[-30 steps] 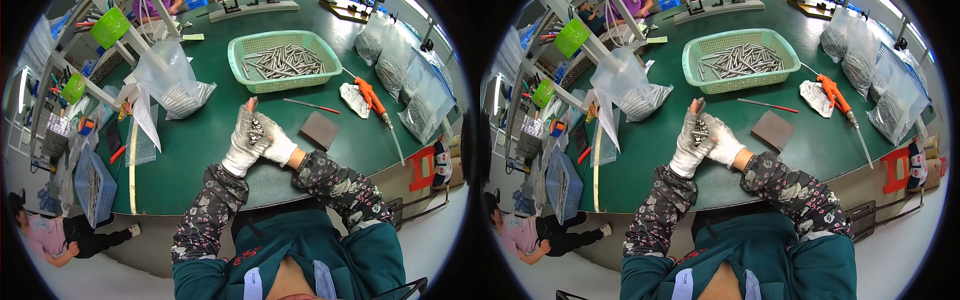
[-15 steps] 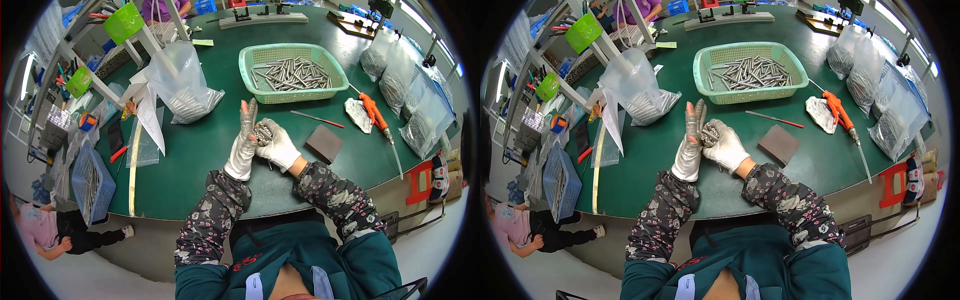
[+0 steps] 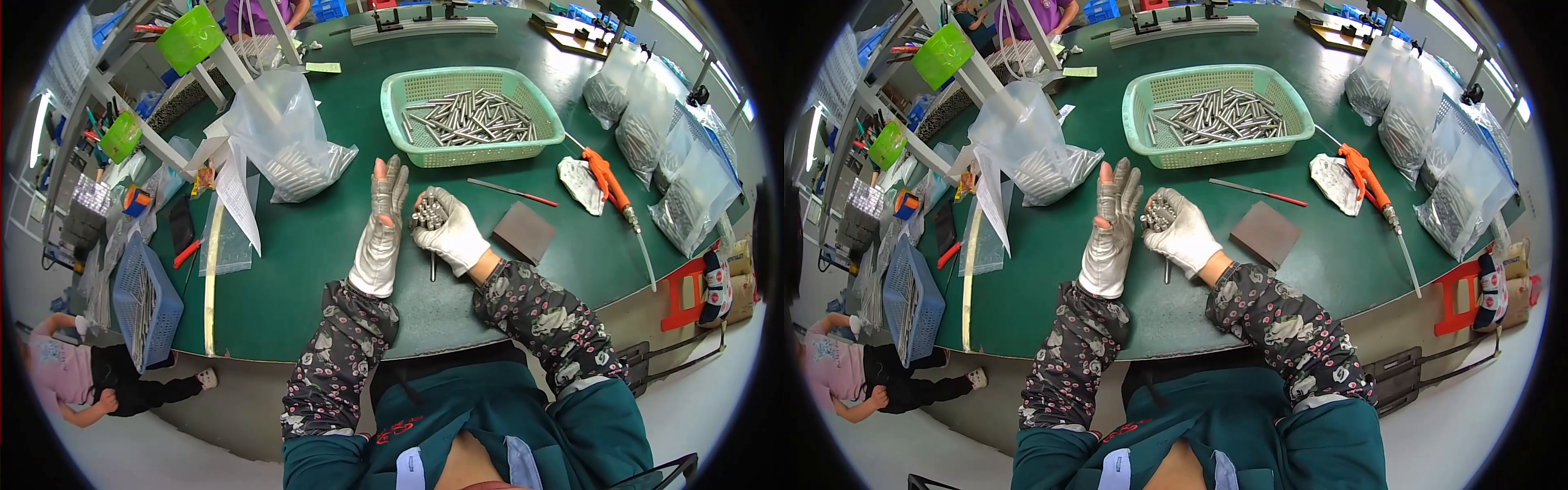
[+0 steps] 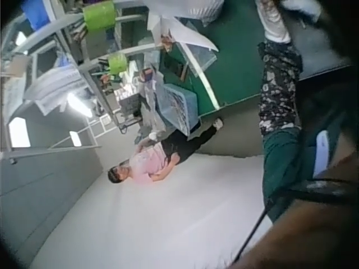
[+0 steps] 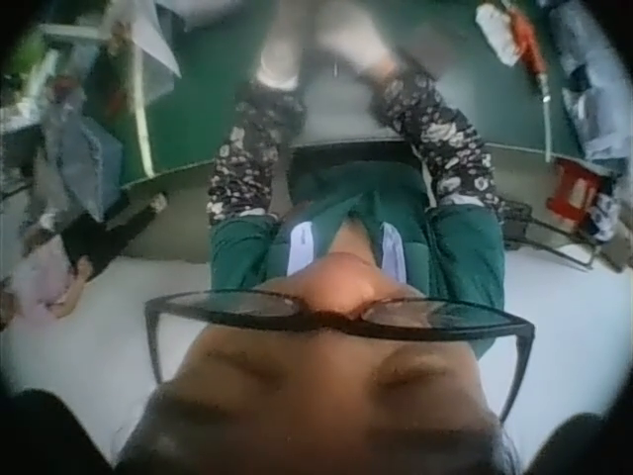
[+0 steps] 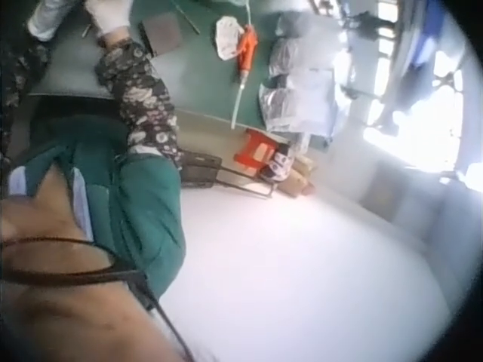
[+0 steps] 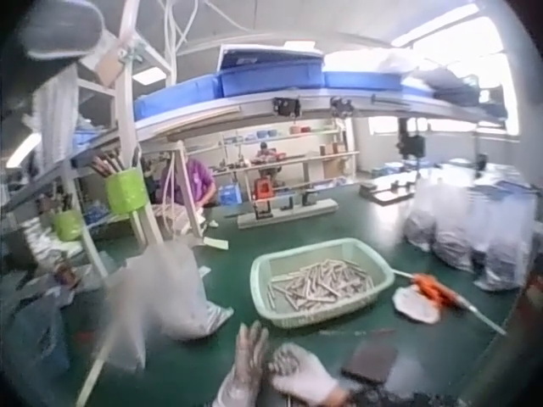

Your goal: Arranging and aligning small metal pins into a circular bundle or holder on a workbench.

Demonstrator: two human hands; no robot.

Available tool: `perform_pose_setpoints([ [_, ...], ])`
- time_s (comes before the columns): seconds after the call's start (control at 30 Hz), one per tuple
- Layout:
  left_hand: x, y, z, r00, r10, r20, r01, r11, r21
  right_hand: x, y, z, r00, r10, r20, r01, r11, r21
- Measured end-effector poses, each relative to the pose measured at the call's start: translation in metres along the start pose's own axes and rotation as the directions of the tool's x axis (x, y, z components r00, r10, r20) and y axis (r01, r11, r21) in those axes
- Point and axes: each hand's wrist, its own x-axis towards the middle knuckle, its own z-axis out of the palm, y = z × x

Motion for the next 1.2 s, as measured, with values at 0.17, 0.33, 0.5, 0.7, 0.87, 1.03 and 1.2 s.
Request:
perform_pose_setpoints([
  [0.17, -0.009, 0.006, 0.001, 0.999, 0.004, -0.054, 0.001, 0.996, 0.093, -0.001, -0.002, -0.001, 0.998, -0.045, -0.033, 0.048, 0.993, 0.108],
  [0.33, -0.015, 0.023, 0.005, 0.982, -0.131, -0.136, 0.187, 0.577, 0.795, 0.004, -0.010, -0.014, 0.965, -0.072, -0.251, 0.126, 0.970, 0.208],
  [0.5, -0.022, 0.029, 0.041, 0.940, -0.331, -0.087, 0.073, -0.055, 0.996, 0.005, -0.013, -0.016, 0.968, -0.042, -0.248, 0.079, 0.987, 0.142],
  [0.7, -0.022, 0.025, 0.015, 0.943, -0.239, -0.230, 0.305, 0.350, 0.886, 0.007, -0.016, -0.016, 0.983, -0.006, -0.181, 0.036, 0.986, 0.164],
  [0.87, -0.028, -0.014, -0.013, 0.993, -0.032, -0.113, 0.105, 0.674, 0.732, 0.000, -0.008, -0.010, 0.999, -0.028, 0.038, 0.025, 0.995, 0.092],
  [1.03, -0.029, -0.017, -0.017, 0.989, -0.071, -0.129, 0.137, 0.768, 0.625, 0.002, -0.008, -0.014, 0.993, -0.073, 0.097, 0.102, 0.930, -0.352],
  [1.2, -0.025, -0.013, -0.012, 0.966, -0.105, -0.235, 0.241, 0.691, 0.681, 0.002, -0.010, -0.012, 0.991, -0.125, 0.054, 0.136, 0.888, -0.439],
])
